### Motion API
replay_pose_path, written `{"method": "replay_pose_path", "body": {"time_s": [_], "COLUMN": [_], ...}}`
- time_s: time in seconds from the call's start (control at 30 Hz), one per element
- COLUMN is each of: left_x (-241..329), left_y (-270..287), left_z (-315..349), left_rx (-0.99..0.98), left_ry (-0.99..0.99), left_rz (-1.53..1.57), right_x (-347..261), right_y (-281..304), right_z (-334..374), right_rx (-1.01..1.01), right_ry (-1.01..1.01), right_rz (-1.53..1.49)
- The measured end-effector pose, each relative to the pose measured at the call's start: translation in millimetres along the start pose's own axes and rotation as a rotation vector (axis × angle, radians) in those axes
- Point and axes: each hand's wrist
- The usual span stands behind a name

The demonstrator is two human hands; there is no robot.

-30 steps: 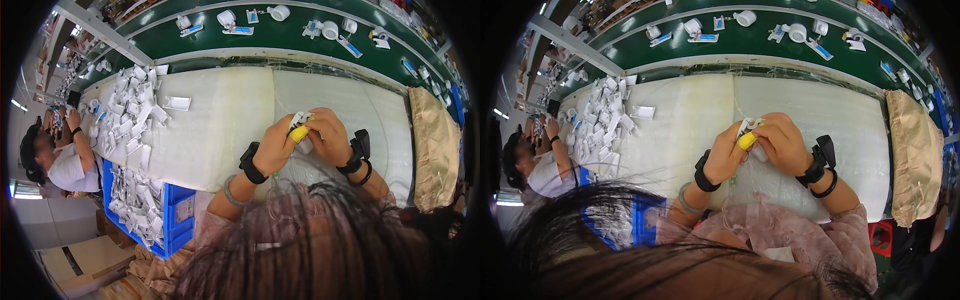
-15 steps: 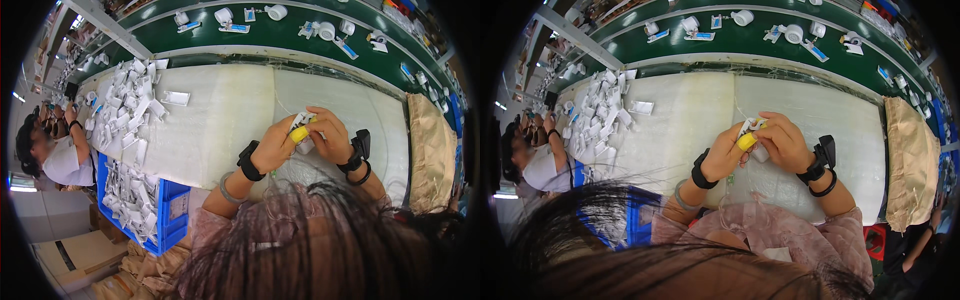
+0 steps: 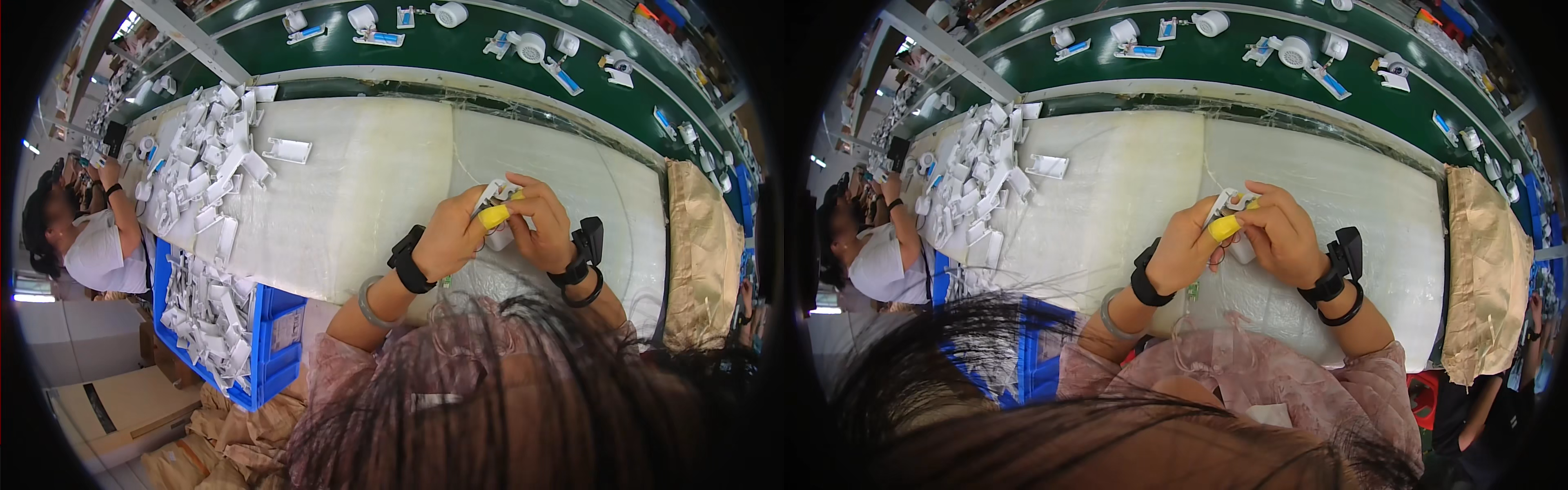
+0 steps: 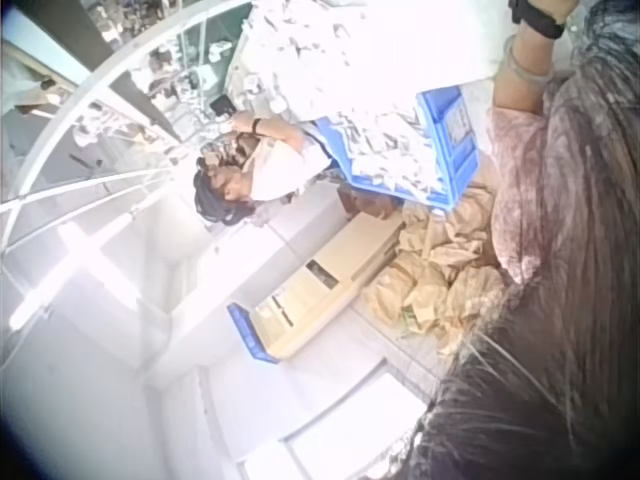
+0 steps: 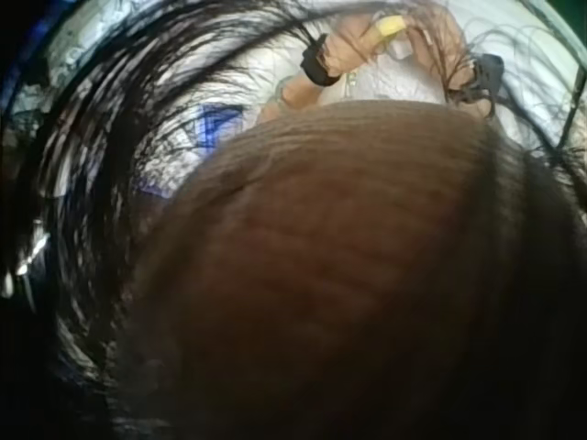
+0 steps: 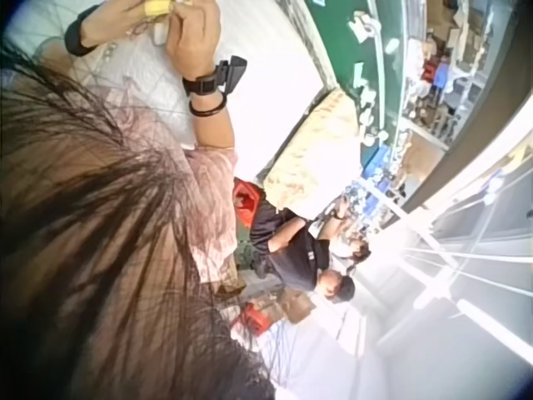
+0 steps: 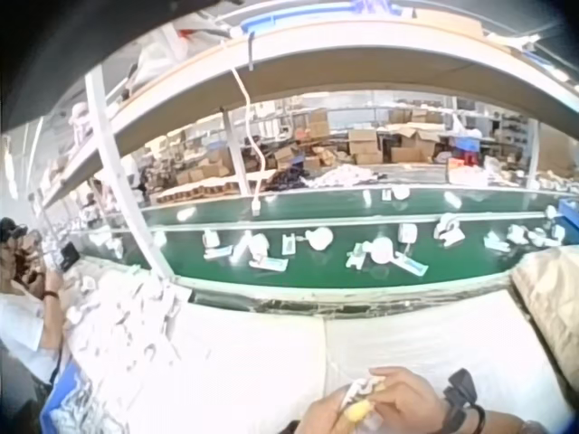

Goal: The worker is assembling small plastic electronic components on a production line, applying stickers and parts.

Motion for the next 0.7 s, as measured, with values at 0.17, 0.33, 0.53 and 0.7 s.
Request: {"method": "replay_pose_path", "body": {"time_s": [0.17,0.33,0.53,0.7], "left_x": [-1.0,0.8,-8.5,-30.6], "left_y": [-1.1,-1.3,-0.4,7.2], "left_z": [0.8,1.2,-0.1,-14.2], "left_rx": [0.089,0.099,0.172,0.539], "left_ry": [-0.161,-0.103,-0.151,-0.481], "left_rz": [-0.173,-0.132,-0.186,-0.218], "right_x": [-1.1,-3.6,-8.0,29.8], "right_y": [-0.8,-4.2,-6.3,-6.5], "right_z": [-0.1,-0.4,-12.4,-43.0], "right_rx": [-0.014,0.002,-0.014,-0.07], "right_ry": [0.005,0.019,-0.119,-0.352], "right_rz": [0.023,0.042,0.006,-0.162]}}
Point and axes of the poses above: each hand's wrist, its own z-axis away from the middle knuckle, its own y-axis out of the back of the hand, x = y × z, and after that the axes turned 1 degree about z, right-handed
